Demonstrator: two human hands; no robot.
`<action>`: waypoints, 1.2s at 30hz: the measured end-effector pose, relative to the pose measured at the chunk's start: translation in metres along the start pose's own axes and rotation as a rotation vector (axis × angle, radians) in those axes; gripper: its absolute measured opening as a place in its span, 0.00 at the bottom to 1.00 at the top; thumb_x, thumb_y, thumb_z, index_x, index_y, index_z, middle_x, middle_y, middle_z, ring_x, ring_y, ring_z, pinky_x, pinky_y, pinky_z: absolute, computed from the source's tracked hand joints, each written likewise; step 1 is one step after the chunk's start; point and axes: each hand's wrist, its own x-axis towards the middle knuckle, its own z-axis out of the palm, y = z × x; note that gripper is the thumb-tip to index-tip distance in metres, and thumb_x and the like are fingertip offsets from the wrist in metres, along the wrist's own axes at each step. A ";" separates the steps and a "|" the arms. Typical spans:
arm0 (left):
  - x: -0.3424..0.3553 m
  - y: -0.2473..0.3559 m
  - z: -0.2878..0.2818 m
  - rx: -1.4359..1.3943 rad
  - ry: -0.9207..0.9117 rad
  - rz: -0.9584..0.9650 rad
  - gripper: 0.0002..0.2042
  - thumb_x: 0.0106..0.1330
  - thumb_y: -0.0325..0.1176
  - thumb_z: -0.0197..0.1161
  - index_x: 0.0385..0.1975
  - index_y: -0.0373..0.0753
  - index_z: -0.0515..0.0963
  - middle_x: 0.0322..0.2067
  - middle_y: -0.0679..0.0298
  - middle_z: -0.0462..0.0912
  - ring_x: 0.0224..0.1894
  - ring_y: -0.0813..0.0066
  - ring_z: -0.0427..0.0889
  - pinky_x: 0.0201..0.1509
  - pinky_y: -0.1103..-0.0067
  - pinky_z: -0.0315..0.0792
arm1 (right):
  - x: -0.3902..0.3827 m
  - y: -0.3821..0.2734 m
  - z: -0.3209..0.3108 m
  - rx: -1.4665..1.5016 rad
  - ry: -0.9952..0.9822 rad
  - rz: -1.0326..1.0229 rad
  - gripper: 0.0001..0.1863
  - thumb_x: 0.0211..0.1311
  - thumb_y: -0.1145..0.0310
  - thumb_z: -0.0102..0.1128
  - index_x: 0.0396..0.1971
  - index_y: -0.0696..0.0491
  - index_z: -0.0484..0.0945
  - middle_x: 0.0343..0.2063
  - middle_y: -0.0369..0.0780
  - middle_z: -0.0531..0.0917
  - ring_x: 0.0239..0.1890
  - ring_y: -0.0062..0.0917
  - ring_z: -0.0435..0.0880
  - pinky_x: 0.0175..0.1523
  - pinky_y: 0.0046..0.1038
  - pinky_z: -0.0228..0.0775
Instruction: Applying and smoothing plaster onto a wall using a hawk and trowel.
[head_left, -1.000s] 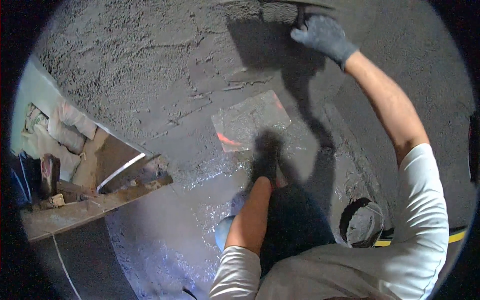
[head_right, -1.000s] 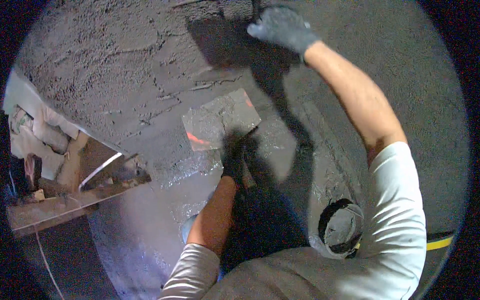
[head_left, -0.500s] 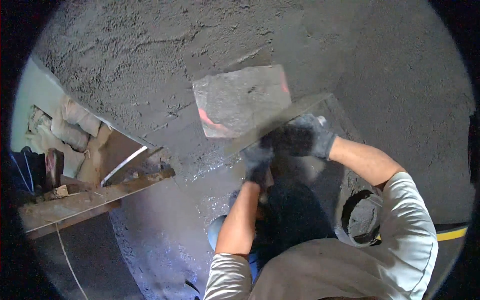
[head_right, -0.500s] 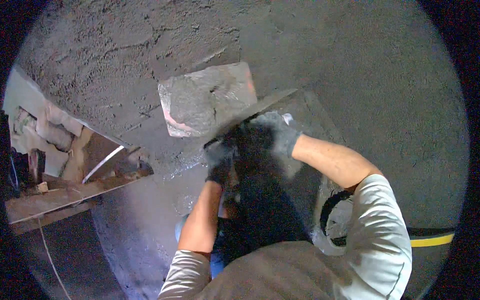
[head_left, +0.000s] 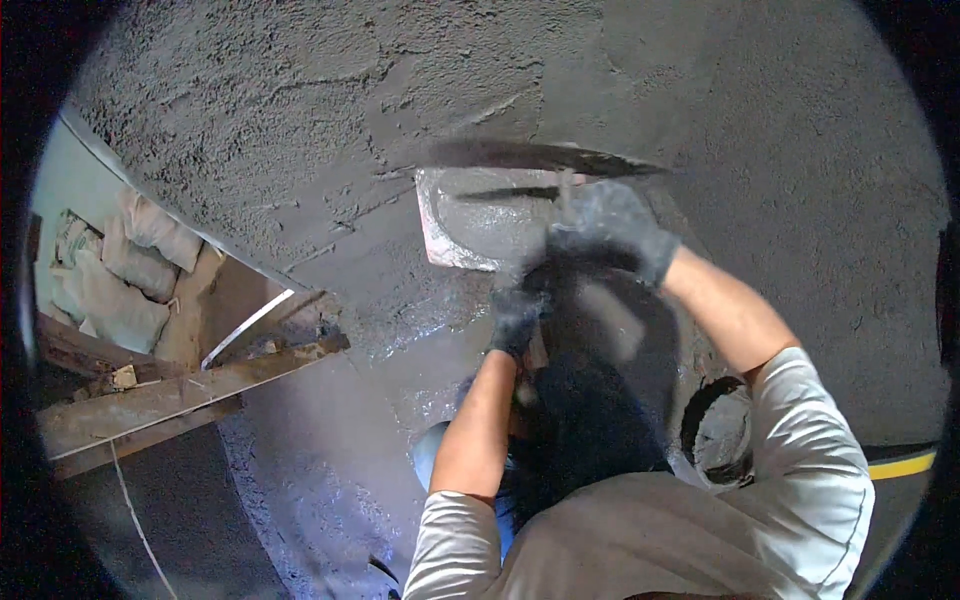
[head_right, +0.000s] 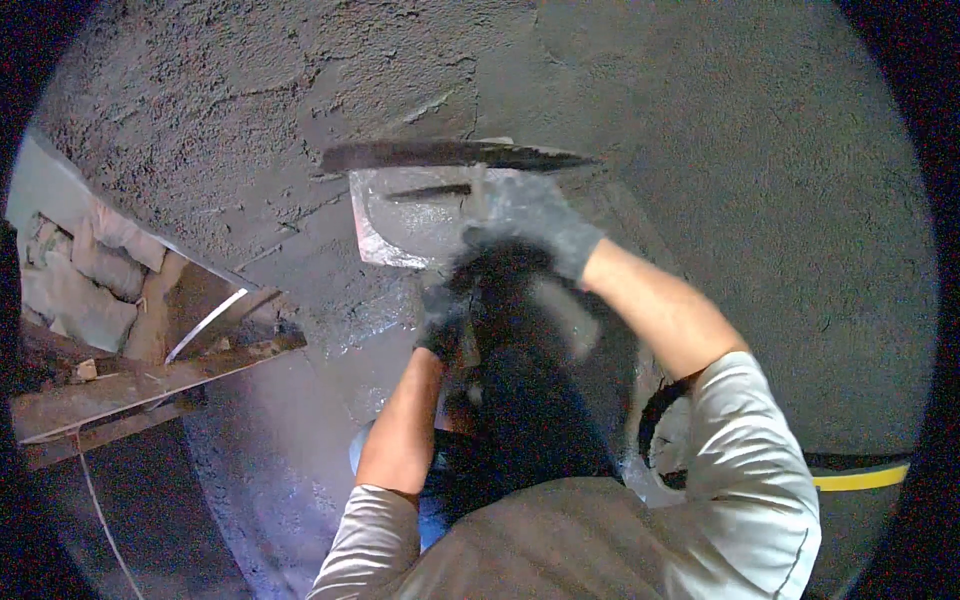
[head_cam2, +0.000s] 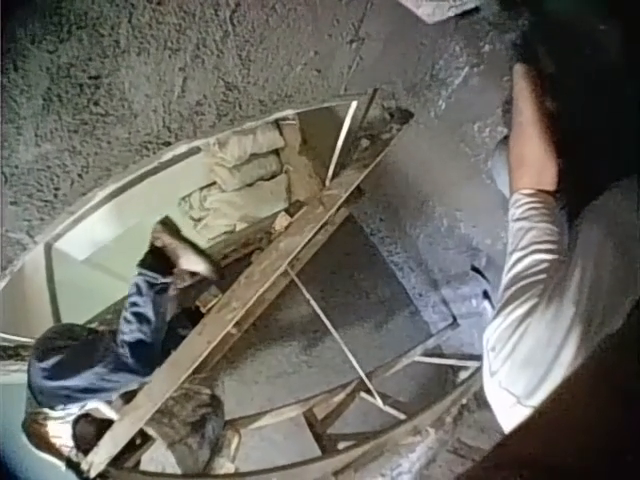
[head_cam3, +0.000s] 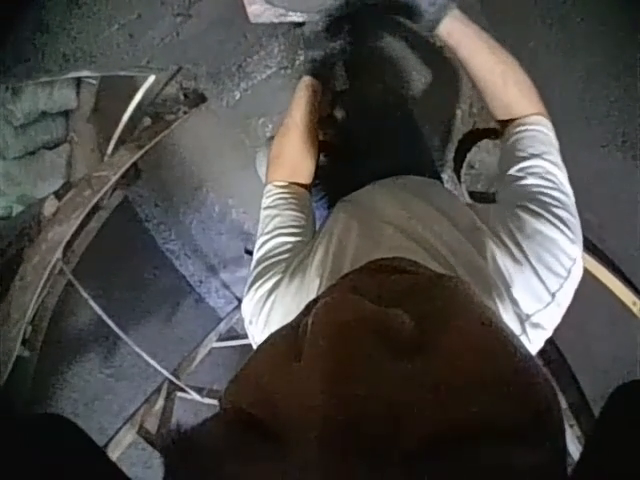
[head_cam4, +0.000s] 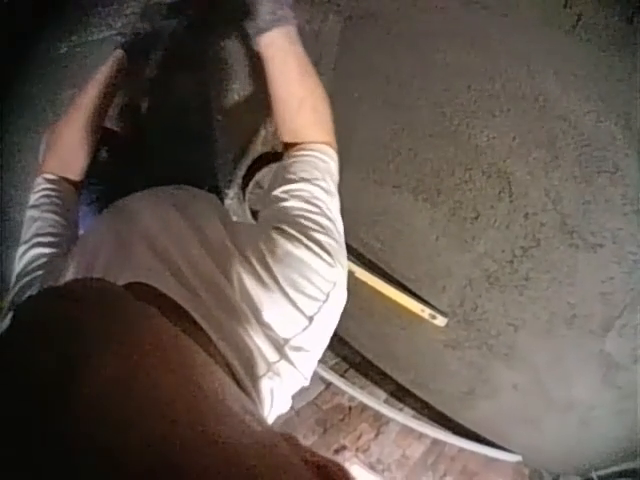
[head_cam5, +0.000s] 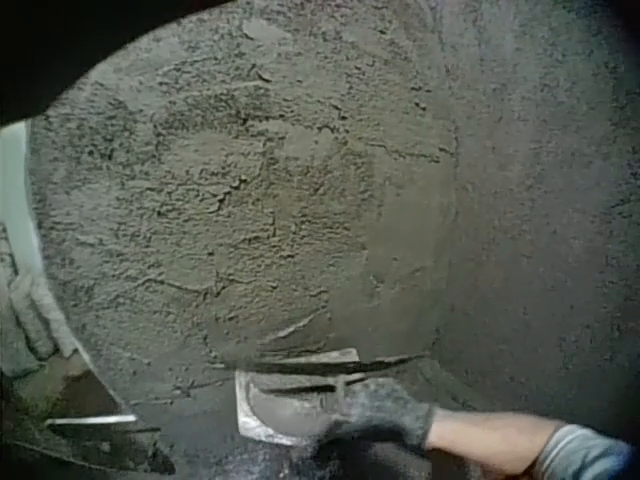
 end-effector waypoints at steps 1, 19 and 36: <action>0.000 -0.010 -0.004 -0.030 -0.032 -0.114 0.12 0.55 0.35 0.56 0.36 0.37 0.77 0.33 0.51 0.80 0.35 0.55 0.78 0.40 0.67 0.69 | -0.002 0.010 -0.009 0.073 -0.067 -0.098 0.14 0.49 0.58 0.53 0.27 0.54 0.76 0.23 0.46 0.78 0.30 0.39 0.78 0.31 0.38 0.68; -0.030 -0.071 0.050 0.458 -0.119 0.010 0.17 0.66 0.41 0.46 0.48 0.39 0.72 0.42 0.54 0.76 0.43 0.58 0.74 0.47 0.72 0.68 | 0.105 0.013 0.135 -0.123 -0.470 0.059 0.19 0.51 0.61 0.51 0.40 0.57 0.74 0.35 0.49 0.80 0.40 0.42 0.79 0.46 0.41 0.70; 0.008 -0.022 0.028 -0.394 -0.066 -0.288 0.21 0.68 0.44 0.41 0.53 0.38 0.69 0.49 0.53 0.73 0.49 0.63 0.73 0.54 0.71 0.65 | 0.171 0.042 -0.056 -0.586 0.188 -0.634 0.15 0.49 0.58 0.51 0.21 0.56 0.77 0.20 0.47 0.78 0.26 0.39 0.81 0.33 0.38 0.73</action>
